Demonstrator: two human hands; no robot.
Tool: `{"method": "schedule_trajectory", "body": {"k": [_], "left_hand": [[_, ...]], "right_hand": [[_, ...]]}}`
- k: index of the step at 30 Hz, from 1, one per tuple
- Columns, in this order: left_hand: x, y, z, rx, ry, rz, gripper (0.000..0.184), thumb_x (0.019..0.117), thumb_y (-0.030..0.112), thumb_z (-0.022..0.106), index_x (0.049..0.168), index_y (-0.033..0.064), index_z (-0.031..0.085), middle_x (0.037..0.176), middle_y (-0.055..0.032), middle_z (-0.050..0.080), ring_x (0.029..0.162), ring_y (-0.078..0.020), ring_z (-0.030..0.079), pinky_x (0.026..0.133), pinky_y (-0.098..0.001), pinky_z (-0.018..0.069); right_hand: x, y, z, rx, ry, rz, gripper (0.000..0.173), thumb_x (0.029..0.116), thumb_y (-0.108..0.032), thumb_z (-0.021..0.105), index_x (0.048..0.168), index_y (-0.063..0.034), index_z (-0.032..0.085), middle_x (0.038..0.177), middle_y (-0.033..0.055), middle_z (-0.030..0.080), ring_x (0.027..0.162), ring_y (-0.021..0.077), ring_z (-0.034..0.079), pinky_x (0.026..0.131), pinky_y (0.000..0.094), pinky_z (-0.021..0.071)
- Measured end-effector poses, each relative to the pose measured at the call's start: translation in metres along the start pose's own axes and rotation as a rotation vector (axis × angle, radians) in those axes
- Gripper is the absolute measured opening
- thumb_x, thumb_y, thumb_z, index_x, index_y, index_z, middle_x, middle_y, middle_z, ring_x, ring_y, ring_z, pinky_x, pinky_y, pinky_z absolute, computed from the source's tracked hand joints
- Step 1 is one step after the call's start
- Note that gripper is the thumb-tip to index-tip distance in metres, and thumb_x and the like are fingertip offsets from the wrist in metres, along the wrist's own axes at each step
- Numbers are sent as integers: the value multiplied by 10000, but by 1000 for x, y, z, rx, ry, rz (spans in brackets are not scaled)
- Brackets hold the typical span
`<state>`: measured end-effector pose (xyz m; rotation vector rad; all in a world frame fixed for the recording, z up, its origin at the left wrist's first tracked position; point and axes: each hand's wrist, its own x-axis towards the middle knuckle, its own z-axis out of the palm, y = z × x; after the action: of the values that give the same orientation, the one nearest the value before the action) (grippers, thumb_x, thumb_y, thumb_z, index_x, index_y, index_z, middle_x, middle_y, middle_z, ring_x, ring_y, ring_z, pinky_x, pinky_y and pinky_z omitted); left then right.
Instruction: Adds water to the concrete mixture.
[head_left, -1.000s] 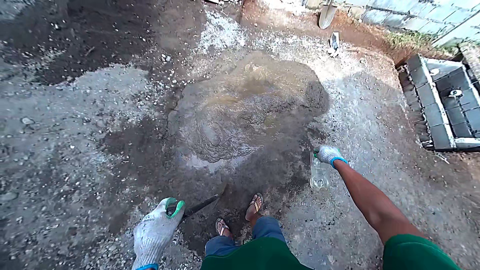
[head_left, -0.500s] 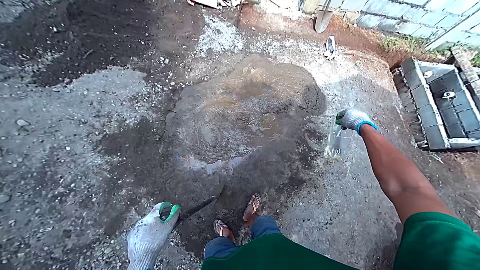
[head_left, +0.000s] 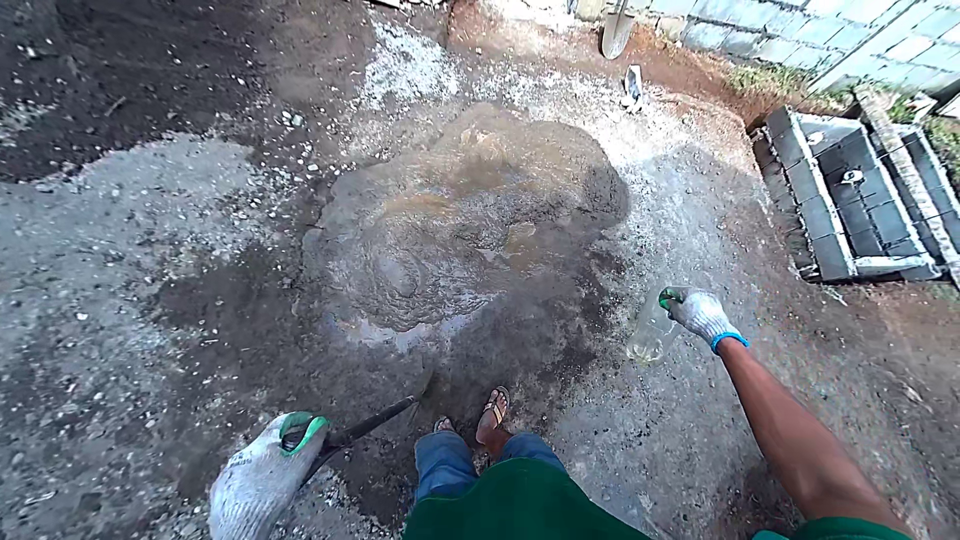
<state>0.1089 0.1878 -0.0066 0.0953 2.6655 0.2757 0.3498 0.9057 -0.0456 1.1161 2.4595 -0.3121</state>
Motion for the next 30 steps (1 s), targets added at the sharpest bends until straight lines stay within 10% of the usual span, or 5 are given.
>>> {"method": "schedule_trajectory", "body": {"k": [13, 22, 30], "left_hand": [[45, 6, -46, -95, -71, -104, 476, 939, 531, 591, 1219, 164, 708, 1089, -173, 734, 968, -371, 709, 856, -653, 526], [90, 27, -56, -200, -73, -292, 507, 929, 562, 583, 1239, 177, 698, 1111, -135, 738, 946, -310, 726, 851, -610, 558], [115, 74, -59, -286, -69, -352, 463, 938, 484, 607, 1218, 125, 692, 1001, -128, 731, 759, -244, 706, 721, -513, 591]], "right_hand": [[85, -45, 26, -287, -427, -43, 281, 916, -367, 650, 1095, -169, 737, 1072, 143, 735, 1032, 367, 690, 887, 669, 498], [217, -82, -44, -236, -340, -57, 294, 890, -404, 684, 1064, -174, 738, 1061, 133, 734, 1032, 358, 688, 885, 666, 500], [244, -31, -68, -9, -147, 26, 278, 949, -375, 612, 1143, -223, 740, 1115, 128, 736, 1066, 363, 685, 921, 679, 490]]}}
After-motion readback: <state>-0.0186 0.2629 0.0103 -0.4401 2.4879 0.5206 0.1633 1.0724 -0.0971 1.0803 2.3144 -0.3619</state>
